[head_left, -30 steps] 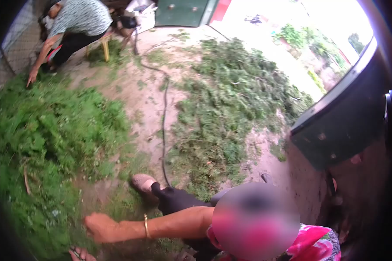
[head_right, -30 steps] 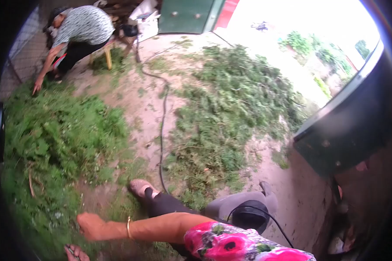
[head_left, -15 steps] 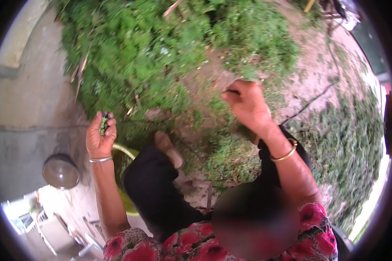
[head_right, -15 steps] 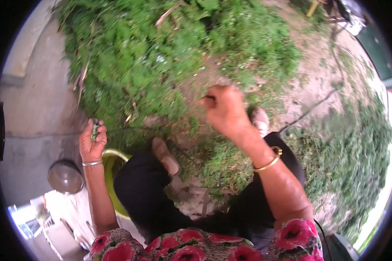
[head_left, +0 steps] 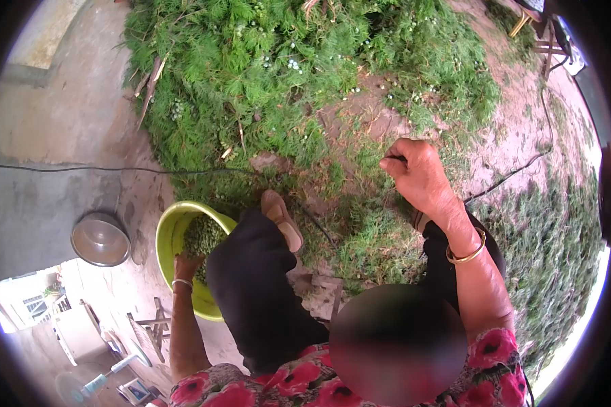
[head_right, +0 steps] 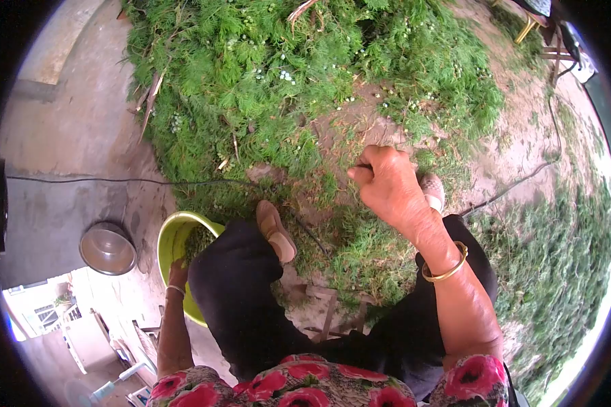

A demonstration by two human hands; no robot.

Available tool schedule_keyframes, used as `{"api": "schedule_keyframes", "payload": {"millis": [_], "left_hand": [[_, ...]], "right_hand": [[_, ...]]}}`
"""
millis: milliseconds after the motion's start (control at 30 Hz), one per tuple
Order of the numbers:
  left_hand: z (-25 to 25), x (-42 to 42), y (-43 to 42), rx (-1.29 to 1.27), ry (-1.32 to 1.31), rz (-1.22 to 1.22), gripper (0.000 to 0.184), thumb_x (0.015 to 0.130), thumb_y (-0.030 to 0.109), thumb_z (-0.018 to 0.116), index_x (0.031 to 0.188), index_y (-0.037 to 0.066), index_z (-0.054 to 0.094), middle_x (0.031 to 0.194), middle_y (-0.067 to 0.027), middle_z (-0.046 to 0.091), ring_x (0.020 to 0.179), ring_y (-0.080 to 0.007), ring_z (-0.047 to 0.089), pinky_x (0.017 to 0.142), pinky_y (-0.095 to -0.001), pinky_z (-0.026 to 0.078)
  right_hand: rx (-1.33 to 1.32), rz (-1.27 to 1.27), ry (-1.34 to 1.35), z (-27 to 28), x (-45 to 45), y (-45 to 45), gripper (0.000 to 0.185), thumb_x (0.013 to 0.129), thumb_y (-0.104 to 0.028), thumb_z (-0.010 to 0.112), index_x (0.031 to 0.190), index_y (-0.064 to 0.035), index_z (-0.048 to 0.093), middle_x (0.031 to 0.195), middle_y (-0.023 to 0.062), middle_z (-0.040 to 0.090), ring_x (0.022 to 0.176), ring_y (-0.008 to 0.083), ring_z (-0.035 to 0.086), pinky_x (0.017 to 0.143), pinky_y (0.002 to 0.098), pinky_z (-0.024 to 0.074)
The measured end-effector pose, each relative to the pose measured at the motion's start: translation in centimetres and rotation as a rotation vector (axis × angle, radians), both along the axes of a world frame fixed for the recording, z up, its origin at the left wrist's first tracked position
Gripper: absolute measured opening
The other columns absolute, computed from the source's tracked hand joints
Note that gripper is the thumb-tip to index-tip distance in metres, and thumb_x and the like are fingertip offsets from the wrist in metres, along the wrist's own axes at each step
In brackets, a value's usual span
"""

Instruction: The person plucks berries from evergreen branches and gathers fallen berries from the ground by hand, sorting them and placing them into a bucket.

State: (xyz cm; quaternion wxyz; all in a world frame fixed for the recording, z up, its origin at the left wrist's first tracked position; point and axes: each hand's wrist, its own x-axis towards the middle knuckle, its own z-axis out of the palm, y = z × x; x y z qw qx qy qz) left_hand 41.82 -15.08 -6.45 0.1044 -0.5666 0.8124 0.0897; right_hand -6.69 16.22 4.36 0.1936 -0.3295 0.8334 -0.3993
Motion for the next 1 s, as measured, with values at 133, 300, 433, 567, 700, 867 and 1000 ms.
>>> {"api": "schedule_keyframes", "payload": {"millis": [133, 300, 433, 567, 700, 867, 1000], "left_hand": [[1.3, -7.4, -3.1, 0.117, 0.148, -0.14, 0.052, 0.07, 0.029, 0.073, 0.111, -0.001, 0.059, 0.102, -0.0241, 0.061, 0.092, -0.0362, 0.06, 0.082, -0.0414, 0.046], [3.4, -25.0, -3.1, 0.298, 0.122, -0.425, 0.047, 0.072, 0.024, 0.072, 0.109, -0.002, 0.058, 0.098, -0.0246, 0.062, 0.094, -0.0379, 0.06, 0.082, -0.0412, 0.047], [-0.7, -34.7, -1.2, 0.403, -0.119, -0.631, 0.045, 0.074, 0.02, 0.07, 0.111, -0.003, 0.057, 0.105, -0.0261, 0.06, 0.102, -0.0376, 0.057, 0.088, -0.0416, 0.045], [-8.8, -40.0, -0.4, 0.33, -0.112, -0.637, 0.051, 0.075, 0.019, 0.069, 0.119, -0.002, 0.052, 0.123, -0.0269, 0.05, 0.117, -0.037, 0.048, 0.097, -0.0407, 0.041], [-15.9, -44.4, -1.3, 0.244, -0.038, -0.68, 0.064, 0.077, 0.017, 0.067, 0.132, 0.0, 0.038, 0.135, -0.0276, 0.037, 0.123, -0.0385, 0.041, 0.103, -0.0391, 0.036], [-22.1, -47.7, -2.0, 0.378, 0.021, -0.456, 0.066, 0.075, 0.018, 0.069, 0.13, -0.002, 0.039, 0.128, -0.026, 0.046, 0.12, -0.0382, 0.044, 0.1, -0.0397, 0.039], [-22.4, -46.3, 1.4, 0.268, -0.08, -0.567, 0.054, 0.074, 0.018, 0.07, 0.121, 0.001, 0.048, 0.107, -0.0223, 0.06, 0.102, -0.0364, 0.057, 0.087, -0.0422, 0.047]], "right_hand": [[0.127, 0.081, 0.03, -0.1, 0.7, 0.0, 0.014, 0.077, -0.008, 0.061, 0.071, 0.0039, 0.056, 0.072, 0.0245, 0.06, 0.072, 0.0434, 0.059, 0.064, 0.0463, 0.0474], [0.185, 0.163, -0.037, 0.1, 1.2, 0.1, 0.017, 0.077, -0.01, 0.062, 0.074, 0.0033, 0.053, 0.07, 0.0236, 0.059, 0.072, 0.043, 0.058, 0.065, 0.0477, 0.0474], [0.205, 0.227, 0.024, -0.2, 1.2, 0.9, 0.019, 0.077, -0.013, 0.064, 0.078, 0.0017, 0.052, 0.077, 0.0202, 0.059, 0.075, 0.0403, 0.06, 0.066, 0.0466, 0.0475], [0.219, 0.338, 0.052, 0.6, 0.8, 1.5, 0.018, 0.078, -0.012, 0.062, 0.079, 0.0004, 0.05, 0.074, 0.0179, 0.056, 0.072, 0.0358, 0.059, 0.064, 0.0453, 0.0472], [0.173, 0.368, -0.032, 0.8, 0.5, 2.1, 0.021, 0.072, -0.007, 0.067, 0.086, 0.0011, 0.054, 0.078, 0.0129, 0.055, 0.069, 0.0309, 0.057, 0.059, 0.0405, 0.0464], [0.165, 0.384, -0.019, 0.7, 0.4, 1.8, 0.025, 0.069, -0.013, 0.064, 0.085, 0.0024, 0.055, 0.076, 0.0117, 0.056, 0.068, 0.0256, 0.059, 0.056, 0.0349, 0.0471], [0.194, 0.37, 0.004, 1.1, 0.6, 1.6, 0.023, 0.071, -0.013, 0.063, 0.086, 0.0019, 0.054, 0.077, 0.012, 0.056, 0.069, 0.025, 0.059, 0.058, 0.0349, 0.0474]]}}
